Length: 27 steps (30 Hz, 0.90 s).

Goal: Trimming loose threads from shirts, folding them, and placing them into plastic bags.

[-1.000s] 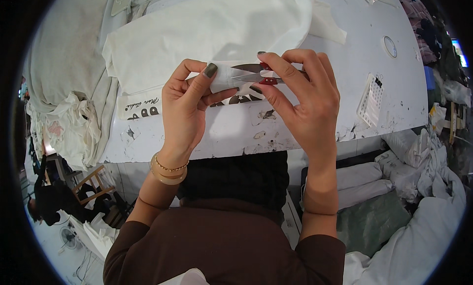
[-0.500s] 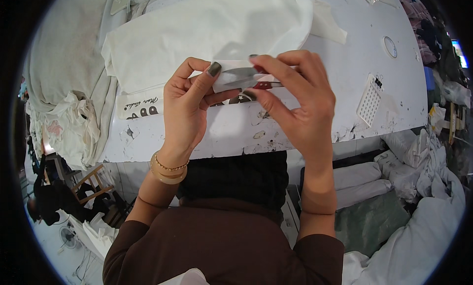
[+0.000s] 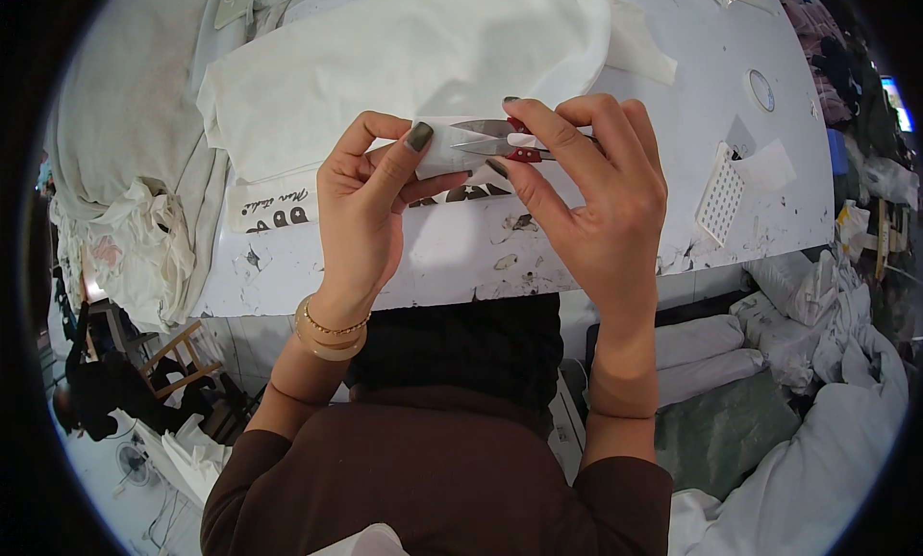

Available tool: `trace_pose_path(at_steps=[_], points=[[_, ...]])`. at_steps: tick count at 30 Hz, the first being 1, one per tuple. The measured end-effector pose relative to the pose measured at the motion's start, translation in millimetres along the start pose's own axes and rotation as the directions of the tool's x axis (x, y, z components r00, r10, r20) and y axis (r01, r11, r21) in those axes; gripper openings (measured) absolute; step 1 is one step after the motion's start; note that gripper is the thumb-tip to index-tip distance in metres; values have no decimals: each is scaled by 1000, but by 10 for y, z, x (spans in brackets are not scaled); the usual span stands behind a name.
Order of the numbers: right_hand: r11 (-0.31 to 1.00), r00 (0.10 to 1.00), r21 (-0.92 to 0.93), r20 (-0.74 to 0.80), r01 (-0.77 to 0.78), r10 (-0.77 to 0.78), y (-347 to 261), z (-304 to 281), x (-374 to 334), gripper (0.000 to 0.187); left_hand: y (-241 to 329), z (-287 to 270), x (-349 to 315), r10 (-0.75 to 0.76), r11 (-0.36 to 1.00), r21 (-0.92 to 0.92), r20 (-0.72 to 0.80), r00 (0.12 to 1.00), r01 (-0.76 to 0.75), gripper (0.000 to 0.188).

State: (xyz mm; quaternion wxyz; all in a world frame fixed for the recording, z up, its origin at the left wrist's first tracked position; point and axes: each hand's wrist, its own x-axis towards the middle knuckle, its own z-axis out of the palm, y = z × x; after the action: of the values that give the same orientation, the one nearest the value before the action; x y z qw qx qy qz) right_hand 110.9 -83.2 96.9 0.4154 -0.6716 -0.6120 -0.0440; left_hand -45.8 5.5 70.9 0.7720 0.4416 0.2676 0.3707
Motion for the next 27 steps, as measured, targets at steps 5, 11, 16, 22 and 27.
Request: trace_pose_path(at_steps=[5,11,16,22,27], points=[[1000,1000,-19,8,9,-9,2,-21,8,40,4,-1,1,5,1000,19,0,1000,-5,8],[1000,1000,21,8,-19,19,7,17,-9,41,-7,7,-3,3,1000,5,4,1000,-3,9],[864,974,453,54,-221,221,-49,31,-15,34,3,29,1,0,998,-59,-26,1000,-1,8],[880,971,411,125,-240,206,-92,66,30,27,2,18,35,-86,989,-121,-36,996,81,8],[921,998,388,-21,-48,61,-53,369,-8,31,2,10,57,-136,983,-129,-36,990,131,10]])
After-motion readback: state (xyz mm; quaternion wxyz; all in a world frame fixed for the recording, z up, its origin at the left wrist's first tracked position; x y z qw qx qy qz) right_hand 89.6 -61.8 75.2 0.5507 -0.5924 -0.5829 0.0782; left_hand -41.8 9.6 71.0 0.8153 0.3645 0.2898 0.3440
